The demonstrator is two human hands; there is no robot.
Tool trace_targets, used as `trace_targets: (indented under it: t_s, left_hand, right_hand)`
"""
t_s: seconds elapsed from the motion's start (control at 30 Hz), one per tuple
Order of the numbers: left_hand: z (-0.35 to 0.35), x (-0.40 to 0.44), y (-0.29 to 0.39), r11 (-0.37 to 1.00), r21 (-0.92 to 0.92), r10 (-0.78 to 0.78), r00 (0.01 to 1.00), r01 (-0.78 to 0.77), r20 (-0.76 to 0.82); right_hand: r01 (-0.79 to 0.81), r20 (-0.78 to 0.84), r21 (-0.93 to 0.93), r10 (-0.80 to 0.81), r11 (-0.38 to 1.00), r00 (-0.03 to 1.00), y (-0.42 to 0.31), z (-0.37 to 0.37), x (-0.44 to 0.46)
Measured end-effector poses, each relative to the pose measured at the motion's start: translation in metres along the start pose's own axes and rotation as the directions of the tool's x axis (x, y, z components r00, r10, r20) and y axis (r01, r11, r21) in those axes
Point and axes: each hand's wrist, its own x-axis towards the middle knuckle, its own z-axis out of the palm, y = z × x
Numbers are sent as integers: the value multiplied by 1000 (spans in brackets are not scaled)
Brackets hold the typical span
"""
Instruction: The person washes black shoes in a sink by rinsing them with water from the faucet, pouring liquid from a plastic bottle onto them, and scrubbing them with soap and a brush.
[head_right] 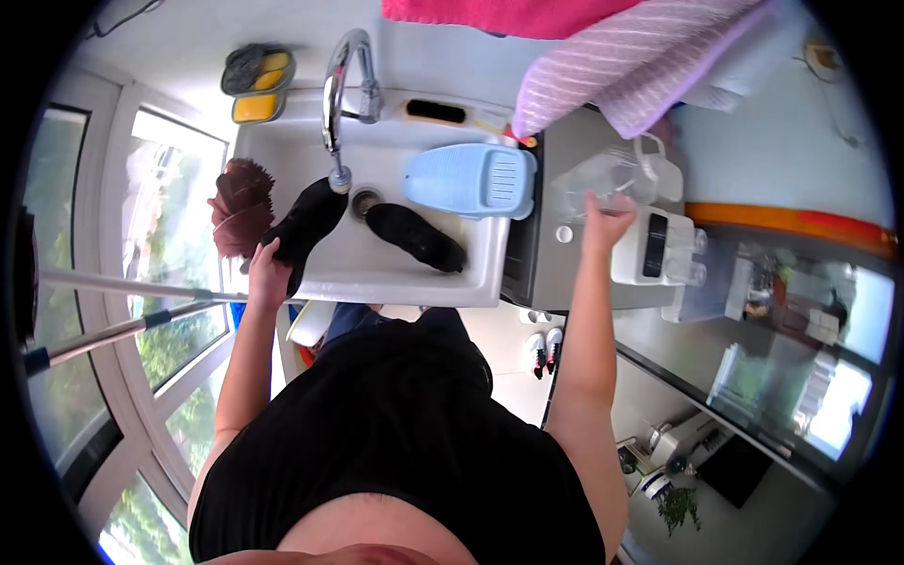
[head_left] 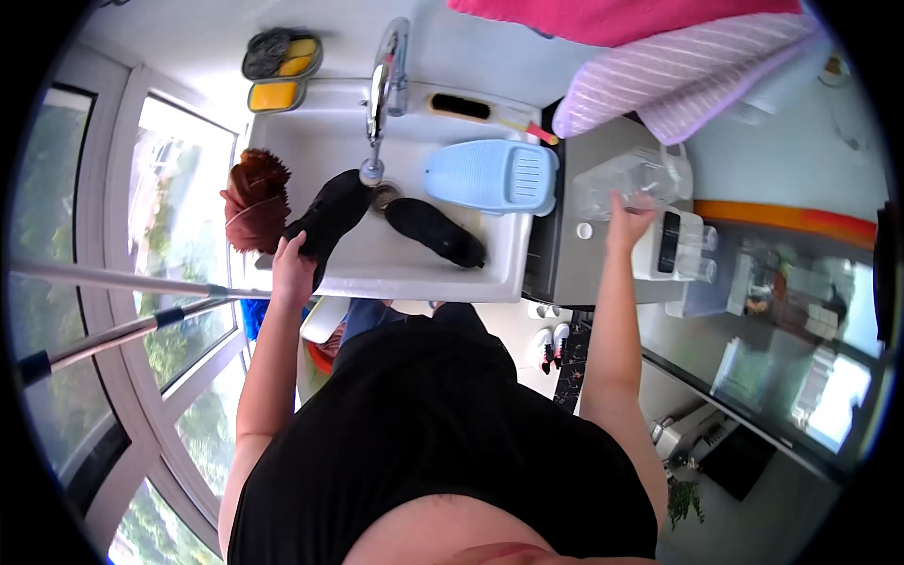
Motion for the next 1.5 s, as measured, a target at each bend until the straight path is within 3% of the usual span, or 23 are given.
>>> trace_targets:
  t_s: [0.03,0.13,0.17,0.3,0.37,0.43,0.5,0.53,0.57,0.6,0.7,0.77,0.87,1.0,1.13,1.23,1.27,1.33,1.4,1.5]
  left_hand:
    - [-8,7,-7,999,-22,-25,999,24,-45]
    - [-6,10,-5,999,-36,-15,995,11,-99]
    - [2,8,-2,999,-36,-10,994,6,-105]
    - [-6,19,-6,1000,-13,4,991,-6,-137]
    - [-5,20,-7,1000,-25,9,989,-13,-149]
    - [-5,22,-7,1000,-25,3,987,-7,-159]
    - [-8,26,-7,1000,-25,10,988,-14,-154]
    - [-13,30,-9,1000,-27,10,988,-15,-156]
    - [-19,32,-11,1000,-30,-1,985,-4,-171]
    - [-22,35,-12,999,-34,-12,983,6,-184]
    - [-7,35,-6,998,-59,-2,991,-6,-137]
    - [-6,41,-8,999,-51,2,983,-12,-184]
    - [-5,42,0,1000,2,16,970,-15,-241]
    - [-1,53,7,998,50,51,963,-39,-264]
    - [-7,71,4,969,220,177,940,-114,-290]
    - [1,83,-10,887,452,262,912,-99,-316]
    - [3,88,-16,889,449,255,915,-95,-312]
    - [7,93,-27,868,492,251,910,-61,-330]
    - [15,91,-36,883,470,184,919,2,-349]
    - [7,100,-62,805,592,249,891,27,-379]
  right_hand:
    - [36,-63,40,-34,999,997,24,6,18]
    - [68,-102,-76,-76,995,992,63,10,51]
    - [117,-152,62,-106,991,983,73,13,57]
    - [137,-123,126,-122,983,985,69,15,54]
    - [212,-92,-226,-238,951,967,68,6,42]
    - [-43,-322,-415,-103,909,941,24,15,-14]
    - [207,-10,-528,-250,823,968,1,30,-68]
    - [255,187,-232,-215,939,959,-19,67,-91]
    - [295,482,-182,-176,938,858,-33,101,-96]
    - [490,596,-181,-301,853,744,-50,141,-96]
    - [669,735,-202,-341,715,586,-45,247,-66]
    - [700,786,-346,-215,624,580,-33,291,-52]
    - [779,829,-359,-207,514,519,-23,321,-42]
    - [769,865,-285,-192,572,463,-34,312,-48]
    - [528,760,-191,-216,827,613,-58,249,-114]
    - [106,675,-106,-7,989,737,-47,211,-185]
    - [-40,645,-41,57,998,762,-47,208,-207]
    - [-314,555,279,114,908,824,-32,223,-238]
    - [-483,576,384,205,787,791,-32,243,-251]
    - [-357,548,423,79,833,833,-29,270,-251]
